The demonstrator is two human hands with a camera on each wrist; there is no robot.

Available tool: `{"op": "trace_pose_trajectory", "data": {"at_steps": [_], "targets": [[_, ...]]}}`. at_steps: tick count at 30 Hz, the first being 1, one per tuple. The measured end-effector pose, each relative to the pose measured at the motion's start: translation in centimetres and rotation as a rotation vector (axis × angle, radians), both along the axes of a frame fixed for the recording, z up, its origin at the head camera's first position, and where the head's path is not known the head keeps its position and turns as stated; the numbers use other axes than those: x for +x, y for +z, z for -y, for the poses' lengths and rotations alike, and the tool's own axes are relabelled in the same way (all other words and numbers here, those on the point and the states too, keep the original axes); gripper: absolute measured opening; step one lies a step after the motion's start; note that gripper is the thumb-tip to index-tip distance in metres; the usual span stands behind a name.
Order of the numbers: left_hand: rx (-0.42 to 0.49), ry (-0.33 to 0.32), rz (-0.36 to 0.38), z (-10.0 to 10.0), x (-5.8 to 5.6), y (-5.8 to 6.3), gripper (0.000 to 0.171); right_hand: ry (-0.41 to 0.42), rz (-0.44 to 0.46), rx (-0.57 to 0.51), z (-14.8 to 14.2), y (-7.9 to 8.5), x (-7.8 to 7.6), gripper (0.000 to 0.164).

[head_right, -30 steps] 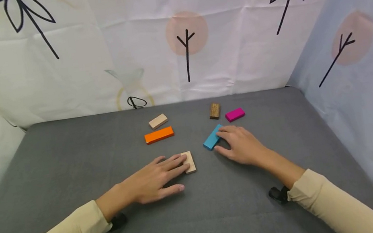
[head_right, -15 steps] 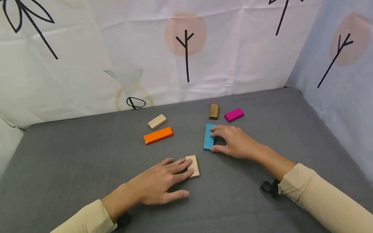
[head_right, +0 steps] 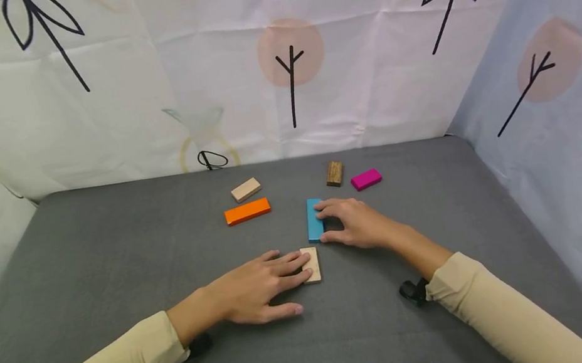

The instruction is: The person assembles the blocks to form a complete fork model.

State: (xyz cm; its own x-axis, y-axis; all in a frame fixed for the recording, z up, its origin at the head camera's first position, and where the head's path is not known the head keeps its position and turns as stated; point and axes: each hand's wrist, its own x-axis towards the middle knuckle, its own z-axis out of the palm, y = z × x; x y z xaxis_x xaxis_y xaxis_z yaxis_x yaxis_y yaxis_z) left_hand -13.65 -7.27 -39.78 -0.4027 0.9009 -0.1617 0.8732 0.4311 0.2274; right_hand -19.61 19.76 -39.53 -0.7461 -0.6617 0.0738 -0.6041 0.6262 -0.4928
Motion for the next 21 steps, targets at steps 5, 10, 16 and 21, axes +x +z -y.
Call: {"op": "trace_pose_trajectory", "data": {"at_steps": [5,10,16,21], "targets": [[0.0,-0.002,-0.016,-0.04,0.1,-0.15,0.067,0.025,0.023,0.0,0.51,0.07,0.07,0.046],[0.004,-0.008,-0.014,-0.1,0.13,-0.09,0.067,0.057,0.035,-0.004,0.84,0.26,0.32,0.047],[0.0,-0.026,-0.011,-0.24,0.06,0.03,0.066,0.074,0.045,-0.01,1.02,0.32,0.52,0.047],[-0.014,-0.031,-0.018,-0.32,0.1,-0.06,0.067,0.072,0.046,0.0,1.05,0.24,0.65,0.05]]}}
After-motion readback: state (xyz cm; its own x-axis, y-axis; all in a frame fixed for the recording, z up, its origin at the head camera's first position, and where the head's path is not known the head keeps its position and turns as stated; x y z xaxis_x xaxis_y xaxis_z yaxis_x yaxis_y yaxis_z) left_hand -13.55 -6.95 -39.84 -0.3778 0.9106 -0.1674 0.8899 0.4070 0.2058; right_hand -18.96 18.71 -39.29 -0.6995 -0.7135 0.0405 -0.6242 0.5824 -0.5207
